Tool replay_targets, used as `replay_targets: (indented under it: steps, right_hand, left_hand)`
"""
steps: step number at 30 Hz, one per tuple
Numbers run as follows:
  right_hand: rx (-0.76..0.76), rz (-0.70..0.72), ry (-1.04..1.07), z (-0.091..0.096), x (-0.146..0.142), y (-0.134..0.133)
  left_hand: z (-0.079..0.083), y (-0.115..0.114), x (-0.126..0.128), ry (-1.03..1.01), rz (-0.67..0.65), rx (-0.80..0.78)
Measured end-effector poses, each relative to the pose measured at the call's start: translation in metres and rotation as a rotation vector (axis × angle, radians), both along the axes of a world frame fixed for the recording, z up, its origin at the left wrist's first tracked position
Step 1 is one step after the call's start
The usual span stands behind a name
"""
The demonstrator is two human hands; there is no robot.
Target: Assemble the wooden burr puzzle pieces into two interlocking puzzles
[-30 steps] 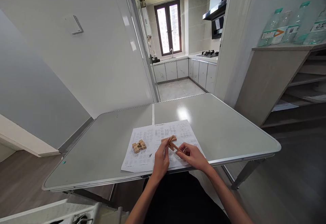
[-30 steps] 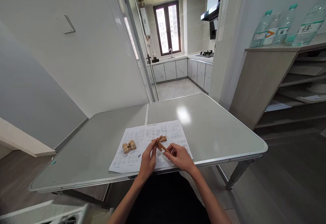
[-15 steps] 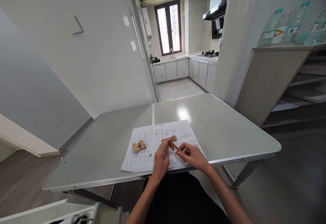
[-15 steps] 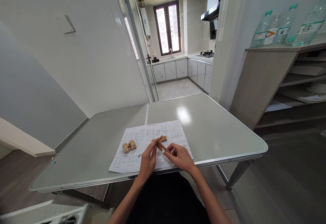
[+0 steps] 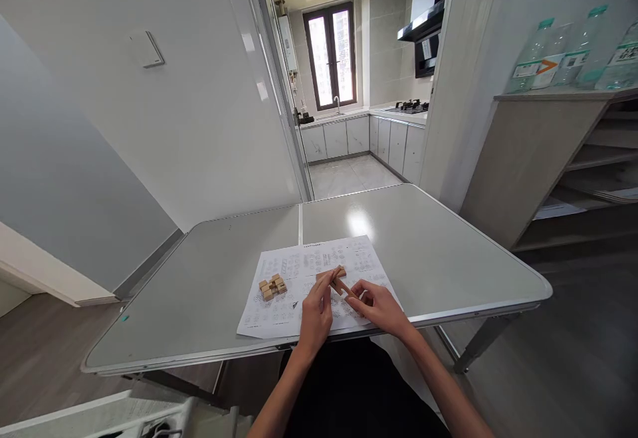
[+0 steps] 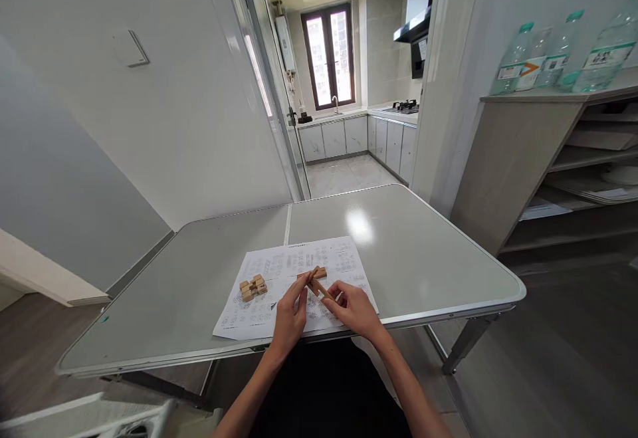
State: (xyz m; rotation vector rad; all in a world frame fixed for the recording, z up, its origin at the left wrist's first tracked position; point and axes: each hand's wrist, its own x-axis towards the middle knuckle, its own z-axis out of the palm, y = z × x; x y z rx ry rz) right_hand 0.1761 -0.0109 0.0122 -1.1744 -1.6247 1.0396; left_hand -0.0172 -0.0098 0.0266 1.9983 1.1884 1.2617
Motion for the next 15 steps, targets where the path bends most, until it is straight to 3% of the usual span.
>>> replay_targets:
  steps: [6, 15]
  right_hand:
    - [-0.005, 0.037, 0.017, 0.0006, 0.0013, -0.0008]
    - [-0.027, 0.058, 0.045, 0.0001, 0.0004, -0.0004]
  left_hand:
    - [0.0043, -0.0008, 0.0009, -0.032, -0.023, -0.052]
    - [-0.0009, 0.0014, -0.0021, 0.013, -0.096, 0.005]
